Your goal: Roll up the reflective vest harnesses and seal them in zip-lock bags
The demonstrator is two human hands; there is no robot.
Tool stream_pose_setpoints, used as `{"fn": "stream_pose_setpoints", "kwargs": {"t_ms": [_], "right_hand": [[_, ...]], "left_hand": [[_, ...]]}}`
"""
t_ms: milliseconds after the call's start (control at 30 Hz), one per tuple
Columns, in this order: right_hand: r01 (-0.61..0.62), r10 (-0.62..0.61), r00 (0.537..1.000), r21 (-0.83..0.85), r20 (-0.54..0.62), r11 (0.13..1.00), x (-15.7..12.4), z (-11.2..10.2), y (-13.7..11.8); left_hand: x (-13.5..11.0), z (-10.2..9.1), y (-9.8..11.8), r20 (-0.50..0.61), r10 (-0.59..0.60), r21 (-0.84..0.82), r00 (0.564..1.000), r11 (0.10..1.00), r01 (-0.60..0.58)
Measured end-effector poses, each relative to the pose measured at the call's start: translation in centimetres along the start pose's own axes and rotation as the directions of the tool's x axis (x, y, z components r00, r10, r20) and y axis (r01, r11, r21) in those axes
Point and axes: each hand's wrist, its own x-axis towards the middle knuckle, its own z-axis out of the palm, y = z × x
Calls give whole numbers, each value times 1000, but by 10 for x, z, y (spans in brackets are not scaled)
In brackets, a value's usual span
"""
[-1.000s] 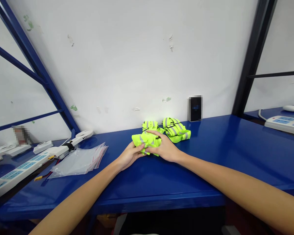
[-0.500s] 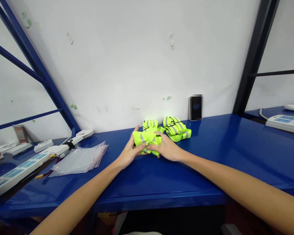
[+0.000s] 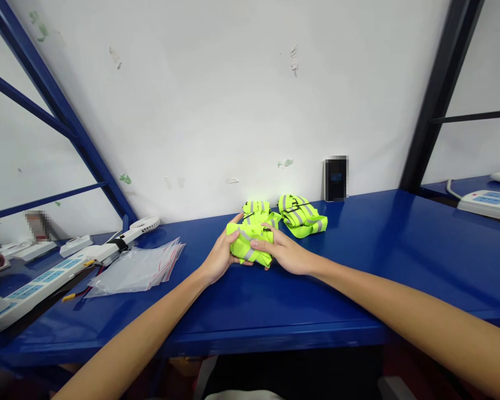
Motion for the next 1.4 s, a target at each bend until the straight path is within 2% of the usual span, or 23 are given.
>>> {"fn": "stream_pose_setpoints", "kwargs": {"t_ms": [200,267,467,567,833,1000,1100,1233,1400], "right_hand": [[47,-46,999,61,-22,997,6,0,1],[48,-46,999,67,-28,997,8,-1,2],[37,-36,999,94,-13,995,9,-3,2],[14,-13,1000,93,-12,996,8,-3,0],[23,-19,998,-59,65,998,4,-8,-6],[127,-122,992,-226,38,966,4,-7,-8],[141,-156,987,-294,-28,945,6,-8,-10],[132,-167,982,-322,-86,938,8,-8,-9],[117,-128,991,-255,-29,960,4,-6,-7]], "left_hand": [[4,1,-4,-101,11,-137,995,990,-25],[5,0,-7,-119,20,-124,993,992,-35],[3,-1,-11,-81,106,10,991,994,-105],[2,0,-9,-64,86,9,994,996,-85],[1,-2,-2,38,-68,-151,997,986,73],[0,-4,-1,83,-121,-164,989,977,134],[2,0,-3,79,-102,-194,992,974,116],[6,2,-9,13,-50,-231,999,972,52],[8,-3,-13,20,-21,-245,1000,969,25]]}}
